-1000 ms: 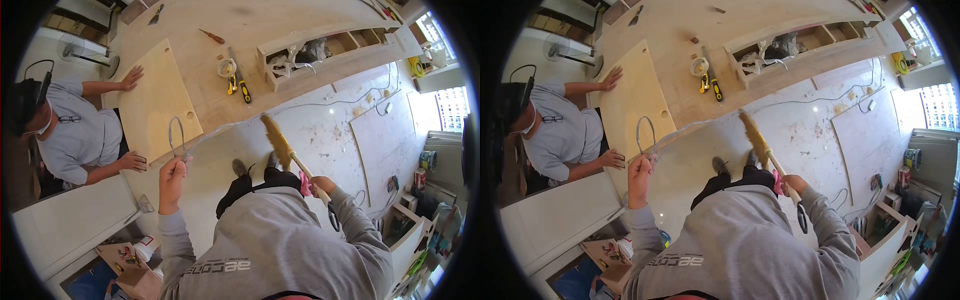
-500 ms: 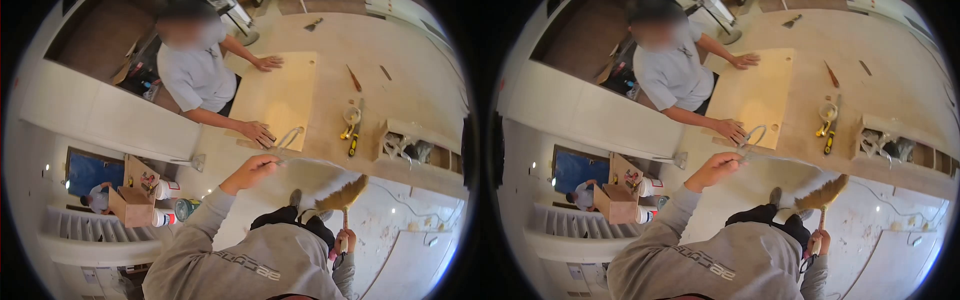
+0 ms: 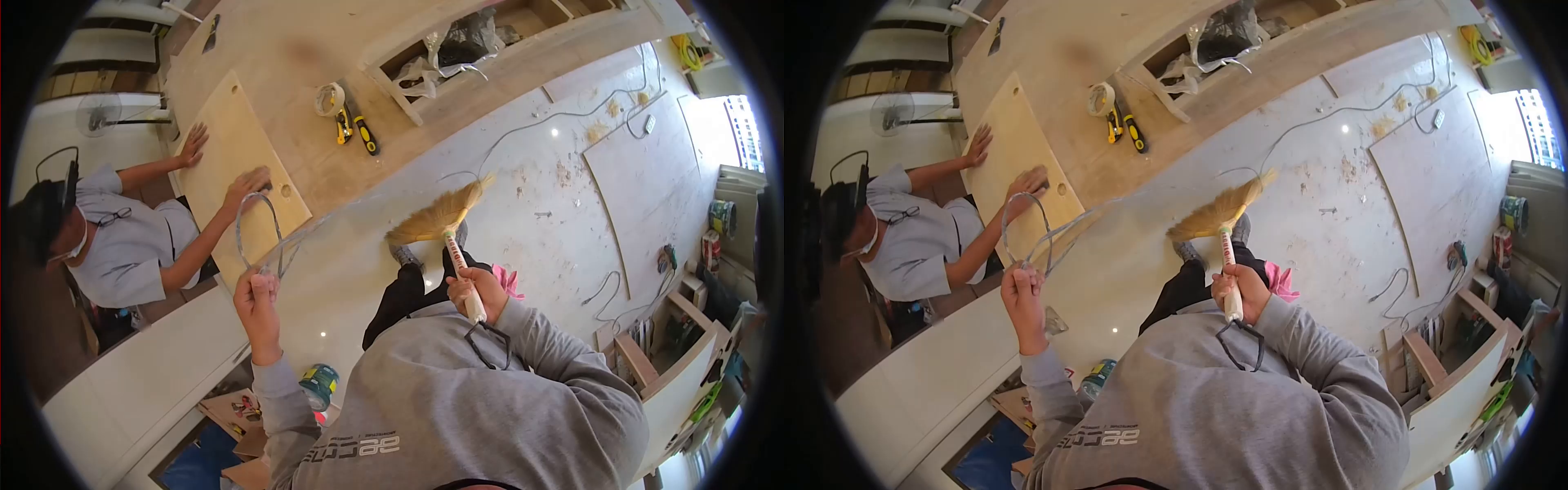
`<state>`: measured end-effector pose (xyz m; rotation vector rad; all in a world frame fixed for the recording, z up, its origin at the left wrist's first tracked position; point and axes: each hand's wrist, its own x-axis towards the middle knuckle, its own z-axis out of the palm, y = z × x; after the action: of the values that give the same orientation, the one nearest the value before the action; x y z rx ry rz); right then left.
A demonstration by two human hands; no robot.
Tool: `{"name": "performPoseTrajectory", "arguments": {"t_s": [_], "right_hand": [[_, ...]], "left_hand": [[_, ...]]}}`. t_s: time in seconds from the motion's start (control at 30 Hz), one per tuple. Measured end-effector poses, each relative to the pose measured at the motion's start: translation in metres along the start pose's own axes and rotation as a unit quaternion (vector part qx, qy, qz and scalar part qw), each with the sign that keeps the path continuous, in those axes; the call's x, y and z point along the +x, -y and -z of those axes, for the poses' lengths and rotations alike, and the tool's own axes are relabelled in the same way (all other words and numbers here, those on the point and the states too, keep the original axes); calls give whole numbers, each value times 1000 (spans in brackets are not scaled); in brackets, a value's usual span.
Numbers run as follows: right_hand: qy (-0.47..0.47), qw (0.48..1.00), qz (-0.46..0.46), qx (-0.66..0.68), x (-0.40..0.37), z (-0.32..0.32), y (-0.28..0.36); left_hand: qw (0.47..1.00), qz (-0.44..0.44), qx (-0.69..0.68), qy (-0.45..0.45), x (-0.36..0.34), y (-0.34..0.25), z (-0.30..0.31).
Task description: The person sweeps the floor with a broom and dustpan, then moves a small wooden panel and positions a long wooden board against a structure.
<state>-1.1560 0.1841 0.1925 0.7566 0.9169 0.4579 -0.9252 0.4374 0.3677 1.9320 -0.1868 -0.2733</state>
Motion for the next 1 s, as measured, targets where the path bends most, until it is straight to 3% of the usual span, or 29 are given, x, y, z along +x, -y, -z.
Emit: {"name": "performPoseTrajectory", "arguments": {"t_s": [0.13, 0.23, 0.3, 0.47, 0.57, 0.7, 0.9, 0.97, 1.0], "right_hand": [[-44, 998, -38, -29, 30, 11, 47], [-14, 997, 14, -78, 71, 26, 111], [9, 994, -73, -84, 108, 37, 182], [-69, 936, 165, -302, 146, 10, 293], [-43, 955, 178, -235, 134, -6, 351], [11, 956, 243, -165, 85, 1, 357], [53, 943, 317, -90, 45, 48, 334], [47, 932, 347, -93, 37, 54, 325], [8, 897, 377, -232, 36, 68, 327]], "left_hand": [[998, -15, -48, 28, 13, 5, 3], [996, -31, -80, -24, 10, 5, 17], [990, -34, -132, -37, 8, 3, 29], [988, -16, -133, -82, -6, -3, 47], [990, -1, -92, -106, -15, -5, 54], [988, 36, -84, -127, -28, 1, 79], [987, 22, -87, -135, -24, 2, 90], [985, 19, -105, -134, -25, 18, 99], [984, 12, -118, -130, -24, 26, 107]]}}
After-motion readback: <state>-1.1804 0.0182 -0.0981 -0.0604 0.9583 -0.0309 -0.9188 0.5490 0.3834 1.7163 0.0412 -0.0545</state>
